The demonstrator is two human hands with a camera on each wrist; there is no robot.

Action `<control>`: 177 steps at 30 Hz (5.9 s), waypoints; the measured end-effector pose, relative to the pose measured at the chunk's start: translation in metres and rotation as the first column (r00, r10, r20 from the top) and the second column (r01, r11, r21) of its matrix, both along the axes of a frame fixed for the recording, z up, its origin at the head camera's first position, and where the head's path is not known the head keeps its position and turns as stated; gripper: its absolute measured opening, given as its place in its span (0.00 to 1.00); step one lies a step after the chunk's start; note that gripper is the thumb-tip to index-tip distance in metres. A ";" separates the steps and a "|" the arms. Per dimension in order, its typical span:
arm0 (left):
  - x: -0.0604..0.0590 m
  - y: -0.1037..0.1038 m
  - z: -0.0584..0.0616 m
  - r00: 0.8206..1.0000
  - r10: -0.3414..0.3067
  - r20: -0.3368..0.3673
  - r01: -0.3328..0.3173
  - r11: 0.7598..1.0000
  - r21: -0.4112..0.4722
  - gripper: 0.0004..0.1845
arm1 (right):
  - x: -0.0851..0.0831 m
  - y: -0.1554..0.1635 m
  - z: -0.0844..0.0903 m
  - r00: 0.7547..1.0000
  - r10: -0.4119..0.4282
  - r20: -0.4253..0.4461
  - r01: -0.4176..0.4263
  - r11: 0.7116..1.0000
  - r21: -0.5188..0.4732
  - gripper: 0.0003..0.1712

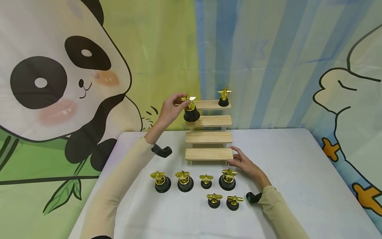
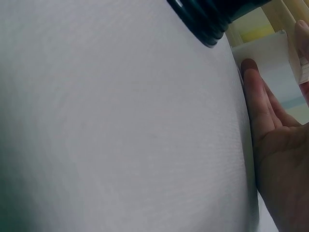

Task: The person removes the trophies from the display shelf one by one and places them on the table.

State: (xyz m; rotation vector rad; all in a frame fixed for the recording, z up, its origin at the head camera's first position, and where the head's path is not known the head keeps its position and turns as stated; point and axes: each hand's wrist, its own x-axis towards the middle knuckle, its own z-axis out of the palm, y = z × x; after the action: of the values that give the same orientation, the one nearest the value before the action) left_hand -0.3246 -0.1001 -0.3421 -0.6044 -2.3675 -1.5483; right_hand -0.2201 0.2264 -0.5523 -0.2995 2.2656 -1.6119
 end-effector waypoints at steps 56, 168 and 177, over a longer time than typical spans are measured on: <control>0.188 -0.040 -0.054 0.978 -0.168 0.124 0.175 0.983 -0.048 0.16 | 0.004 -0.002 -0.001 1.000 0.005 -0.005 -0.005 1.000 -0.008 0.40; -0.001 0.033 -0.010 0.992 -0.114 0.055 0.121 0.982 -0.147 0.18 | 0.000 0.007 0.002 0.999 -0.016 -0.035 0.017 1.000 0.009 0.41; -0.050 0.058 -0.001 0.995 -0.052 0.085 0.064 0.988 -0.140 0.19 | 0.000 0.008 0.003 0.999 -0.028 -0.025 0.028 1.000 0.001 0.40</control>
State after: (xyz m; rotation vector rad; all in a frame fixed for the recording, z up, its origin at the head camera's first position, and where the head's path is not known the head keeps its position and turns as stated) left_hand -0.3744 -0.0423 -0.3426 -0.6576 -2.5599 -1.4627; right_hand -0.2202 0.2344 -0.5489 -0.2901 2.2992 -1.6294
